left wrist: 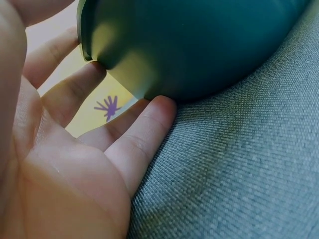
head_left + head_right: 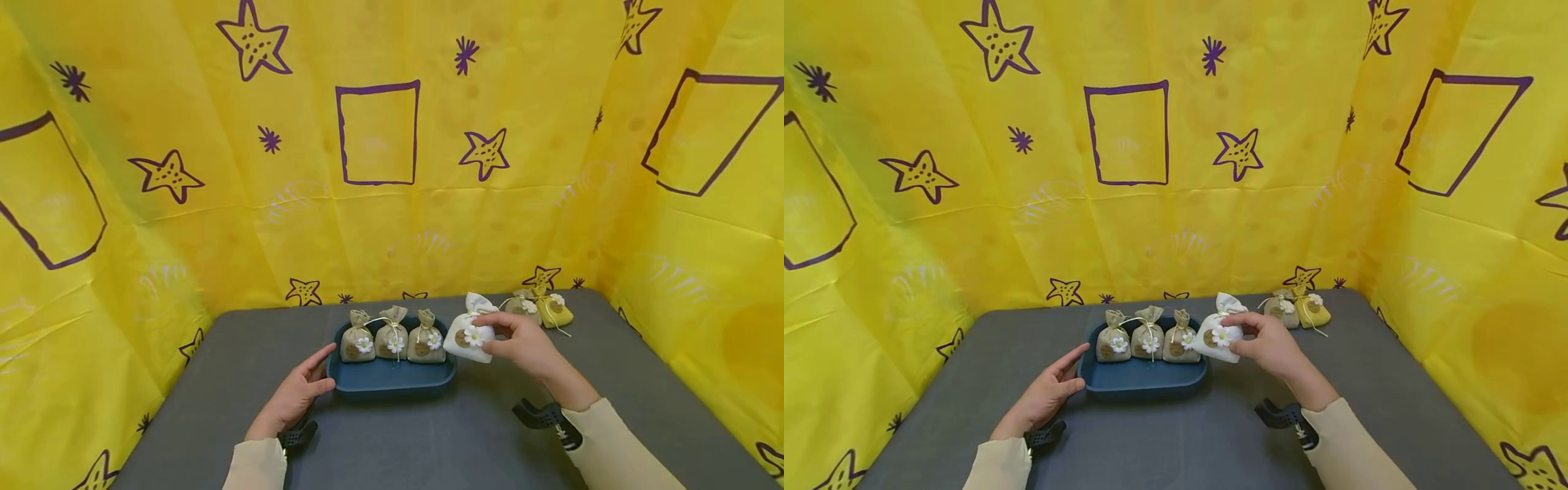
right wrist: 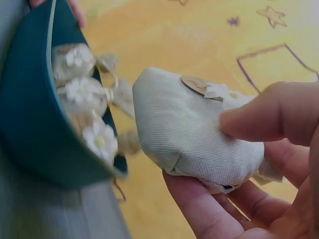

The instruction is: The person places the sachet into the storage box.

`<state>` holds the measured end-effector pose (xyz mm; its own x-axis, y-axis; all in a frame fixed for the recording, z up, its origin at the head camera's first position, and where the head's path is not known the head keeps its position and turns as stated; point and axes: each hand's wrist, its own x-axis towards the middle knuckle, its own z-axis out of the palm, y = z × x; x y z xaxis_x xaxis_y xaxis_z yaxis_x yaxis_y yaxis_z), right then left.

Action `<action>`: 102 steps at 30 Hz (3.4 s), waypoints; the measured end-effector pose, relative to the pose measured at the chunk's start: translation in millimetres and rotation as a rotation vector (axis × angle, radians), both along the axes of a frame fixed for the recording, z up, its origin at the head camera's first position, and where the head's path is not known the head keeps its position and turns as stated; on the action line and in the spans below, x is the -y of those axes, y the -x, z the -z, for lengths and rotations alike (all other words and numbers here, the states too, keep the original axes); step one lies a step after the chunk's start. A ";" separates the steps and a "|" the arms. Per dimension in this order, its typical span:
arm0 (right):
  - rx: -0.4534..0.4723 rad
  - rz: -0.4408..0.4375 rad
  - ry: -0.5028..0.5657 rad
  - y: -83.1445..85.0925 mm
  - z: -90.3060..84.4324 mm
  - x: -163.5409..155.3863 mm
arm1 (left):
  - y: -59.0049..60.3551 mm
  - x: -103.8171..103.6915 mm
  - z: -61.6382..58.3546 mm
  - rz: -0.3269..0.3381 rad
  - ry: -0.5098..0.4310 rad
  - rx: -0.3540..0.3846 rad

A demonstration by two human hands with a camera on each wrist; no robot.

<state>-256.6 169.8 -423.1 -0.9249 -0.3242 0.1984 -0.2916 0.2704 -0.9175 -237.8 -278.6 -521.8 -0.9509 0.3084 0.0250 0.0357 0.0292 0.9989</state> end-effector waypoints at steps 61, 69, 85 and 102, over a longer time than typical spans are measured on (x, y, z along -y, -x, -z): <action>-0.032 -0.255 -0.239 11.4 31.2 183.0 | 1.2 1.2 0.2 -0.031 0.047 -0.009; 0.151 -0.221 0.075 5.0 22.6 158.2 | 0.9 1.0 1.5 -0.023 0.037 -0.013; 0.224 -0.201 0.497 -17.0 10.2 72.8 | -2.5 -0.1 -2.6 -0.023 0.032 -0.011; 0.165 0.206 0.304 -14.5 52.9 -74.3 | -1.3 0.1 -1.5 -0.018 0.017 -0.025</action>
<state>-242.2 244.1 -476.0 -0.9919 -0.0780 0.1005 -0.1021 0.0163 -0.9946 -236.4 -278.7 -520.2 -0.9556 0.2914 0.0434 0.0596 0.0470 0.9971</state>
